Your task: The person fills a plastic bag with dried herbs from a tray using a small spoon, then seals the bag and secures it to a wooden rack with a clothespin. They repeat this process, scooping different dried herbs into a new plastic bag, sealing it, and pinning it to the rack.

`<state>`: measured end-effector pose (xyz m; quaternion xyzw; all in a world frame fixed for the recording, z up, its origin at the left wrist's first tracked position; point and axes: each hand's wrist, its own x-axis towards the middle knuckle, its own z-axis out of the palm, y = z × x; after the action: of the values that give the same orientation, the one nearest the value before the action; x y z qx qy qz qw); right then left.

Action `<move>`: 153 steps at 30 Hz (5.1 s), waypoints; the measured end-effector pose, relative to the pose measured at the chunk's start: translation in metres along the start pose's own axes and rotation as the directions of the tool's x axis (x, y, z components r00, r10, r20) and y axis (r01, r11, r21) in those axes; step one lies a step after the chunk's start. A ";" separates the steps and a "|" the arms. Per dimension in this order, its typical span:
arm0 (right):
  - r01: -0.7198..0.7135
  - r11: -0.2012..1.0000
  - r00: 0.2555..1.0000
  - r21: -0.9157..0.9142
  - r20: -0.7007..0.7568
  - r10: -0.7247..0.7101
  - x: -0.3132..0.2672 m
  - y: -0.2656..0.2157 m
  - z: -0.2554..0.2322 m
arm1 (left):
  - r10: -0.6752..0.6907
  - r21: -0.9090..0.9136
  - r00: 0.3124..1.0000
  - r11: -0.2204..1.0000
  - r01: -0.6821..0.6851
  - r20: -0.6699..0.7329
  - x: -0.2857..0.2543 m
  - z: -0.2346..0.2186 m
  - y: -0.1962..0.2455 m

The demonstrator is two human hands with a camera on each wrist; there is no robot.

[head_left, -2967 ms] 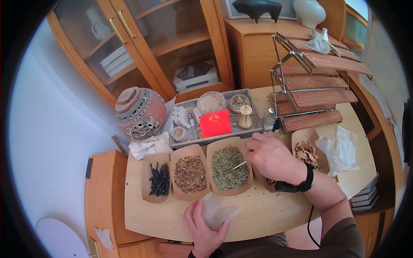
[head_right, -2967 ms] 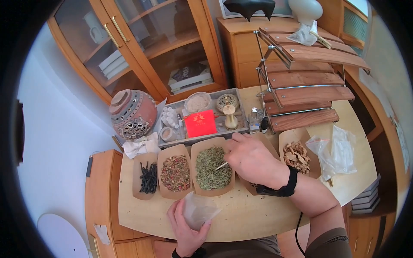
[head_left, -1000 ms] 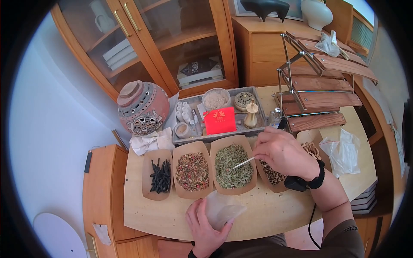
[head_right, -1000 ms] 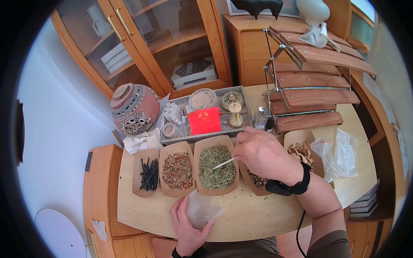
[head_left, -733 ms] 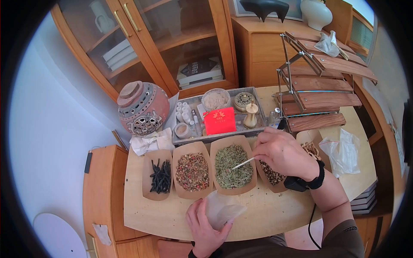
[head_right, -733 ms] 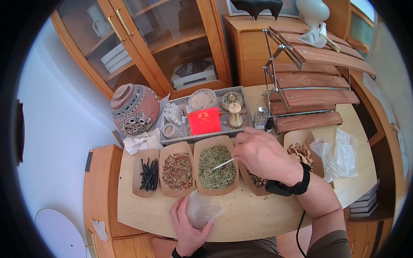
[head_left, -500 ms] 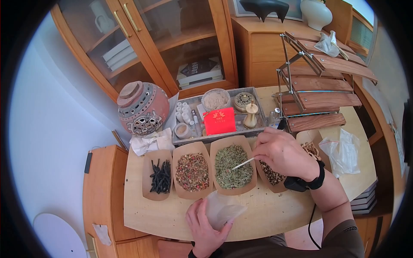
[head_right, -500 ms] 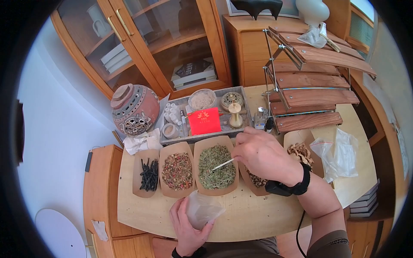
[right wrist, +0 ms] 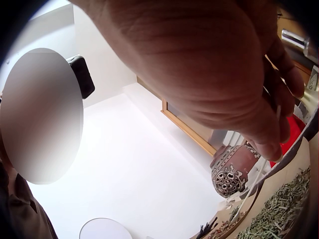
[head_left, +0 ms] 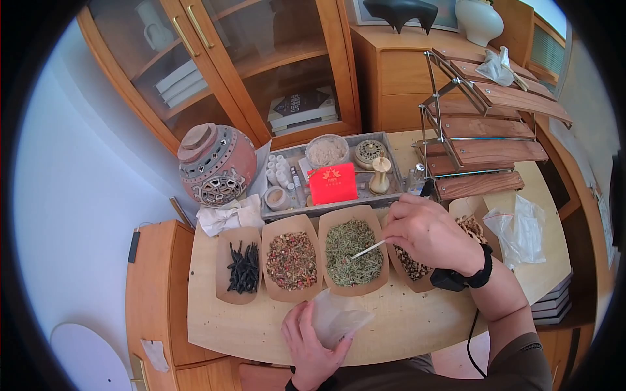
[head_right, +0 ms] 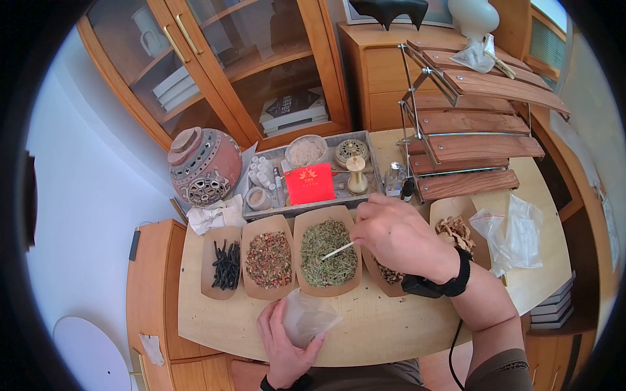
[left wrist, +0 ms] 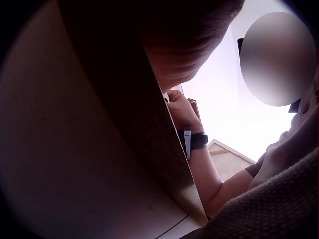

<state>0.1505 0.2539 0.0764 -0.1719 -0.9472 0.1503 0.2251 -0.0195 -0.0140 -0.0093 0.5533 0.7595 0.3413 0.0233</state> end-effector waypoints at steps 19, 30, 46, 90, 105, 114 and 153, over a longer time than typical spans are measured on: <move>0.085 0.996 0.995 -0.007 0.056 -0.084 -0.002 0.004 0.016 | 0.019 0.000 1.000 1.000 -0.019 0.021 0.000 -0.002 -0.002; 0.096 0.995 0.991 0.035 0.085 -0.099 -0.002 0.002 0.030 | 0.045 0.015 0.998 0.999 -0.046 0.052 0.001 -0.005 -0.004; 0.074 0.978 0.995 -0.197 -0.045 -0.084 -0.002 -0.005 0.002 | -0.005 -0.124 1.000 0.992 0.008 0.025 -0.002 0.000 -0.005; 0.072 0.946 0.995 -0.315 0.086 -0.047 -0.012 -0.022 -0.045 | 0.004 -0.036 0.997 0.999 -0.001 0.073 -0.001 -0.002 -0.003; 0.127 0.920 0.985 -0.372 0.159 -0.072 -0.017 -0.035 -0.047 | -0.039 -0.148 0.995 0.988 0.052 0.091 -0.004 0.004 -0.008; 0.167 0.884 0.978 -0.437 0.185 -0.093 -0.018 -0.030 -0.027 | -0.030 -0.067 0.999 0.997 0.031 0.021 0.001 -0.002 0.002; 0.056 0.975 0.998 -0.215 -0.019 -0.062 -0.007 -0.008 -0.015 | -0.046 0.034 0.998 0.998 0.045 0.036 0.002 -0.002 0.003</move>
<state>0.1616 0.2465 0.0895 -0.1689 -0.9597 0.0383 0.2215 -0.0181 -0.0129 -0.0057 0.5424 0.7769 0.3177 0.0360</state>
